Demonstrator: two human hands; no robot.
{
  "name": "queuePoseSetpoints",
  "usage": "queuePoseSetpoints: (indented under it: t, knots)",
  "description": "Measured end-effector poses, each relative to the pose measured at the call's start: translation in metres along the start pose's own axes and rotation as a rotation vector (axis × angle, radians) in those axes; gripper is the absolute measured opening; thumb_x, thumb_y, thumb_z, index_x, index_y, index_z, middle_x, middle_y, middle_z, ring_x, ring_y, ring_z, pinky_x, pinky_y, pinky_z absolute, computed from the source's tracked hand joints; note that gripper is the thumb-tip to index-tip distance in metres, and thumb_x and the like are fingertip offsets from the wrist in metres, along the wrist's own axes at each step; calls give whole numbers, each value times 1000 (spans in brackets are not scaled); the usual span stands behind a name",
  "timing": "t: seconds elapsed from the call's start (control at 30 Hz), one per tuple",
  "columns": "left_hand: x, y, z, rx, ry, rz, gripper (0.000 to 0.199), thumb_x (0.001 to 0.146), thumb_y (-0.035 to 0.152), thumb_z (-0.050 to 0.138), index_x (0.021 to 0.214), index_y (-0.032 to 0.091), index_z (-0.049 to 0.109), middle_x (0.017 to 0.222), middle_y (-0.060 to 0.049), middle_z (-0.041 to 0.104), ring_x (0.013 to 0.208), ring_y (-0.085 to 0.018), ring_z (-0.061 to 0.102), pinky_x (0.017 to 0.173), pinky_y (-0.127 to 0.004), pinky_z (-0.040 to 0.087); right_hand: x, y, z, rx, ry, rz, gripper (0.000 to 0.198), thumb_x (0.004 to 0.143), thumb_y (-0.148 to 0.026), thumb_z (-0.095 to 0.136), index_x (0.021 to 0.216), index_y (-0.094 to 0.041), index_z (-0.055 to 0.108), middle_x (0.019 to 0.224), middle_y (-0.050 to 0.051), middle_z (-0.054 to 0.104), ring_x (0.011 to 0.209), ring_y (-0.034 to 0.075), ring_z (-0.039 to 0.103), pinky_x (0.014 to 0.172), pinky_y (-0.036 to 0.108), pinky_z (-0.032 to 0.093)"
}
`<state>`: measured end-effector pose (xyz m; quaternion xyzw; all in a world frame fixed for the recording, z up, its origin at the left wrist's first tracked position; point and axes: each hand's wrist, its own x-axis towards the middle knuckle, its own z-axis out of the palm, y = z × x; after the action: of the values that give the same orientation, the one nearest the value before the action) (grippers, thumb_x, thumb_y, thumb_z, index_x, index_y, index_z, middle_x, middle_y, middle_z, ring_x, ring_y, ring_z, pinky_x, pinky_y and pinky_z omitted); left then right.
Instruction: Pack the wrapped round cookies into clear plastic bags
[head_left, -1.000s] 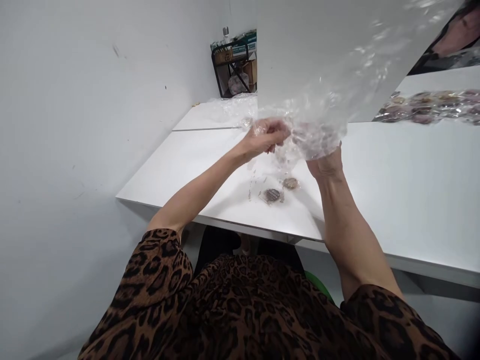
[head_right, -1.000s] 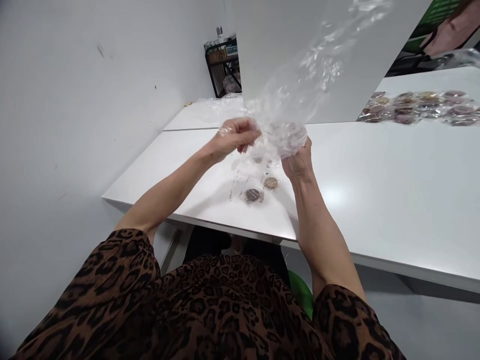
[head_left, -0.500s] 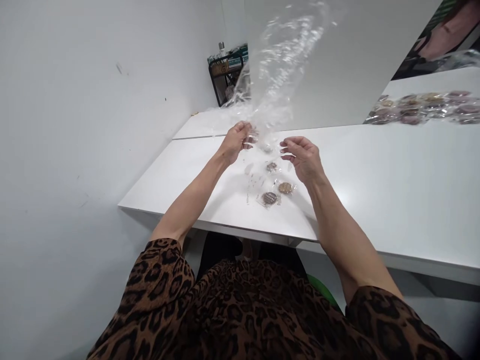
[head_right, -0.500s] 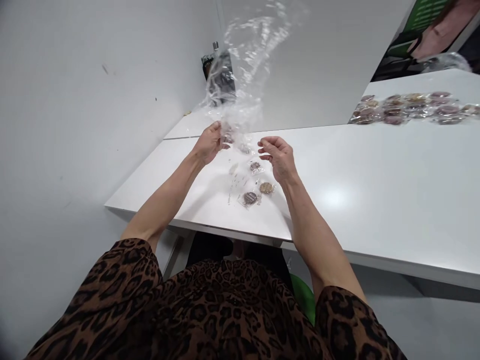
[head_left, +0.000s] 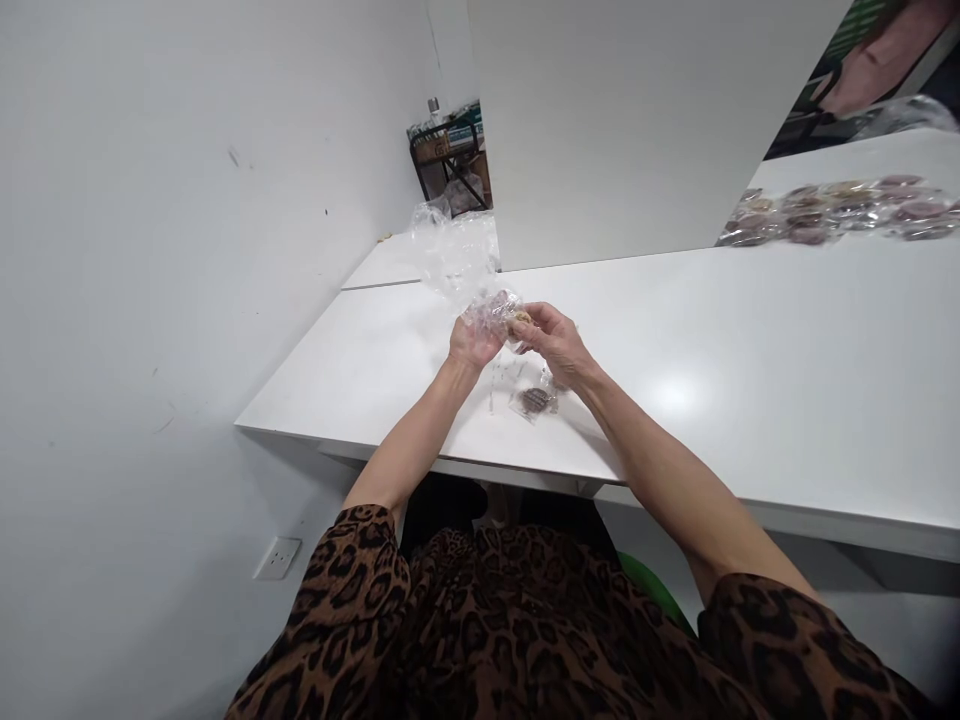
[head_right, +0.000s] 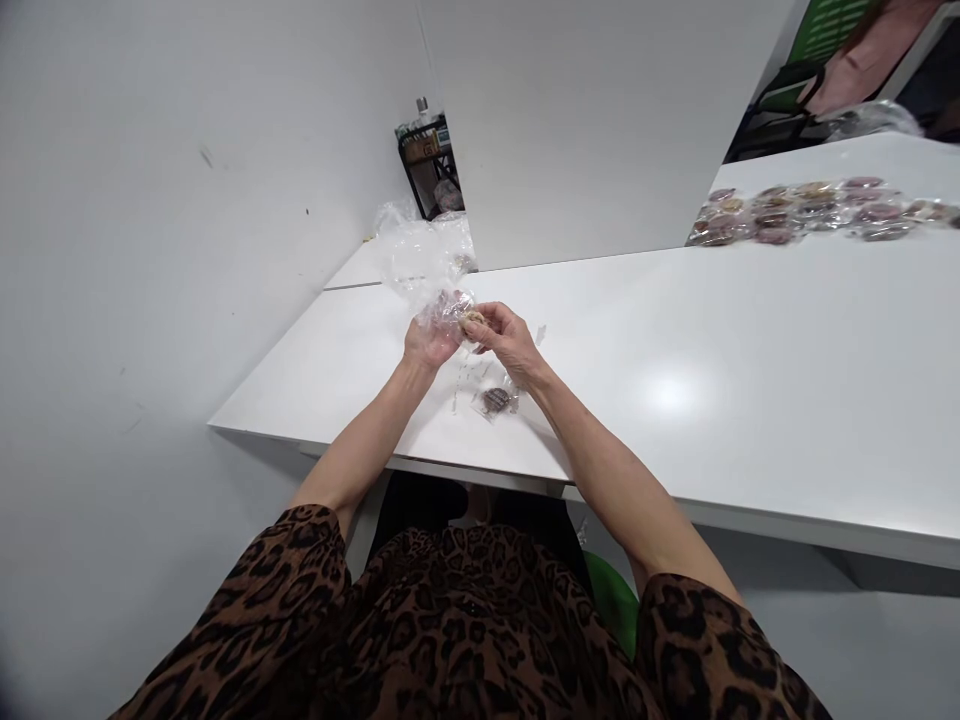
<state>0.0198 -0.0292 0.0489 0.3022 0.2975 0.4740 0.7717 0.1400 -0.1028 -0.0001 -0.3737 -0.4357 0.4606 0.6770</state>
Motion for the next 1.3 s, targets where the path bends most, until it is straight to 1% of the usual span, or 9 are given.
queuePoseSetpoints:
  t: [0.13, 0.33, 0.53, 0.67, 0.83, 0.97, 1.1, 1.2, 1.3]
  knots:
    - [4, 1, -7, -100, 13, 19, 36, 104, 18, 36, 114, 18, 71, 92, -7, 76, 96, -18, 76, 80, -29, 63, 3, 1, -1, -101, 122, -59, 59, 55, -60, 94, 87, -20, 64, 75, -1, 65, 69, 13, 57, 61, 27, 45]
    - [7, 7, -22, -132, 103, 33, 31, 107, 24, 38, 105, 18, 69, 96, -8, 76, 104, -16, 76, 83, -26, 65, 3, -4, -8, -440, 235, -274, 43, 72, -54, 88, 85, -22, 61, 76, -2, 60, 68, 11, 50, 64, 28, 41]
    - [2, 22, -26, -100, 125, 120, 37, 109, 26, 34, 110, 16, 69, 132, -11, 71, 136, -17, 63, 85, -18, 62, 0, -1, -10, -444, -20, -244, 41, 77, -57, 81, 73, -21, 62, 65, -2, 53, 61, 11, 42, 59, 29, 33]
    - [6, 38, -34, -108, 106, 199, 46, 106, 17, 26, 127, 18, 66, 136, -11, 70, 139, -17, 61, 88, -21, 63, -7, -6, 0, -370, -178, -232, 47, 75, -63, 82, 70, -20, 64, 70, 0, 59, 65, 12, 46, 62, 29, 39]
    - [12, 60, -51, -88, 177, 231, 48, 103, 15, 25, 132, 17, 63, 121, -14, 75, 122, -18, 71, 81, -23, 63, -2, -21, -21, -260, -122, -94, 55, 64, -66, 90, 72, -20, 60, 66, -1, 57, 63, 12, 52, 61, 29, 43]
    - [13, 68, -70, 66, 249, 229, 32, 100, 15, 37, 110, 17, 68, 91, -8, 75, 86, -14, 75, 72, -20, 60, 7, -23, -52, -523, 18, 99, 54, 64, -66, 87, 74, -19, 61, 71, 3, 61, 65, 14, 53, 62, 30, 43]
    - [16, 76, -93, 585, 299, 254, 8, 87, 18, 67, 80, 17, 64, 69, 0, 64, 55, -8, 59, 52, -16, 46, 8, -21, -61, -760, 251, 17, 43, 75, -60, 77, 87, -20, 66, 92, 7, 68, 73, 16, 55, 66, 33, 45]
    - [27, 90, -105, 786, 315, 262, 29, 75, 15, 81, 62, 16, 55, 52, 6, 47, 42, -3, 38, 41, -15, 24, 4, -23, -55, -777, 227, -44, 41, 81, -60, 71, 93, -21, 68, 98, 9, 70, 75, 18, 57, 66, 34, 47]
    - [53, 111, -106, 883, 356, 287, 34, 76, 11, 80, 62, 18, 49, 48, 8, 42, 40, -4, 37, 41, -16, 24, -3, -28, -45, -835, 195, -115, 41, 84, -62, 71, 93, -22, 70, 97, 10, 71, 77, 21, 60, 64, 35, 48]
